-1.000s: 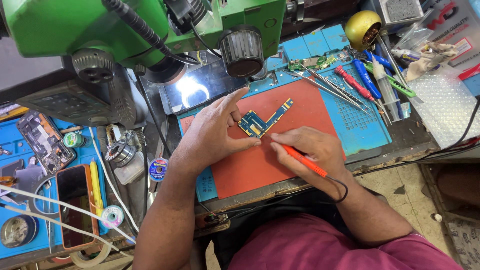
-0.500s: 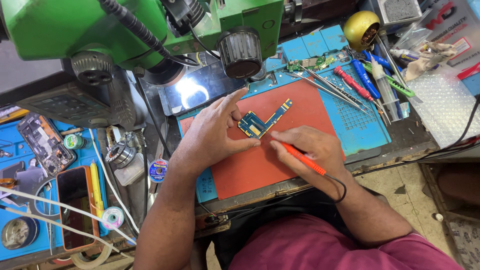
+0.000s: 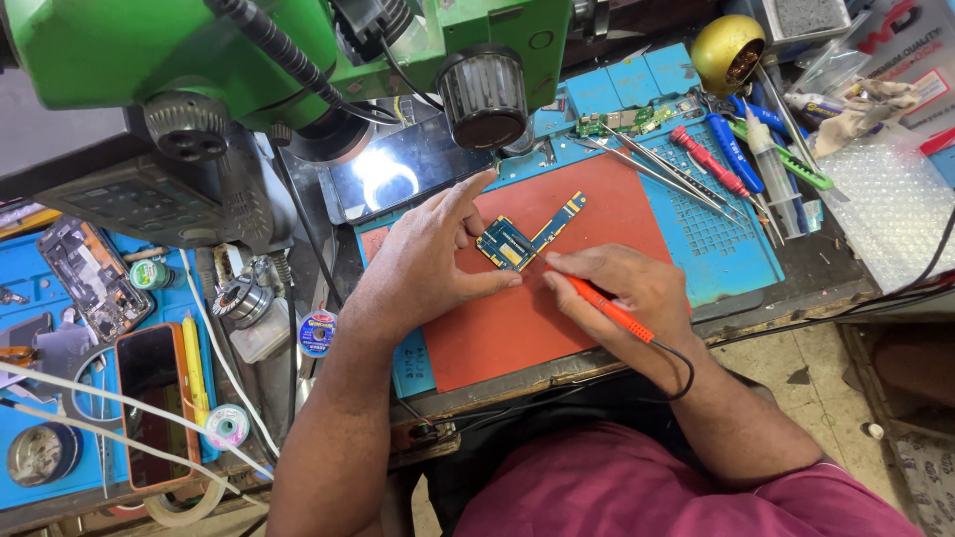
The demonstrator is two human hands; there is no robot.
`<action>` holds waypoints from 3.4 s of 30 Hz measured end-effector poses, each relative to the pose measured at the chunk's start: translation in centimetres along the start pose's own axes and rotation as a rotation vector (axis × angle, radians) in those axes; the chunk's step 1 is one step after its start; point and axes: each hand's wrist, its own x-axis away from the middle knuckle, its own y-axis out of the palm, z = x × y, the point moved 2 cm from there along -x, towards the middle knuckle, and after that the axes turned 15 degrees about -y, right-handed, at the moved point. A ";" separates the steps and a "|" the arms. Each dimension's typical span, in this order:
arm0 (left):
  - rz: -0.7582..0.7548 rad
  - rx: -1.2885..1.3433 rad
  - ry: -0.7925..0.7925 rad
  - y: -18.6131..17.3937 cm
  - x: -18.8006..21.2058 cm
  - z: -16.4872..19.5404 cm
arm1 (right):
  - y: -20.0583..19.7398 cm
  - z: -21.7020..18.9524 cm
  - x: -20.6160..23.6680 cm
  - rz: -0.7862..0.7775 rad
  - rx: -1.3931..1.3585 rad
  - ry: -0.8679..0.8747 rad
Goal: The person uses a red-handled tool to scrape and clean a small L-shaped circuit board on a red mat. They then use a soldering iron to apply heat to specific points on the board. The workspace is cluttered with tools and electronic components.
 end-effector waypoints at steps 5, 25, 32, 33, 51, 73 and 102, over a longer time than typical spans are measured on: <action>0.004 -0.005 0.007 0.1 0.0 -0.1 | 0.0 0.0 0.0 -0.017 0.012 -0.016; -0.005 -0.004 -0.011 -0.1 0.0 0.2 | 0.2 0.1 0.0 -0.036 -0.041 0.008; 0.000 -0.016 -0.013 -0.1 0.0 0.1 | 0.3 0.2 0.0 -0.033 -0.057 -0.006; 0.001 -0.015 -0.007 -0.1 0.0 0.1 | 0.4 0.2 0.0 -0.041 -0.070 -0.016; -0.001 -0.013 -0.011 -0.1 0.0 0.2 | 0.4 0.4 0.1 -0.009 -0.023 0.017; 0.013 0.005 0.029 0.1 0.0 -0.1 | 0.3 0.2 0.1 -0.067 -0.052 0.013; -0.004 -0.010 -0.005 -0.1 0.0 0.1 | 0.4 0.2 -0.4 -0.113 -0.073 0.007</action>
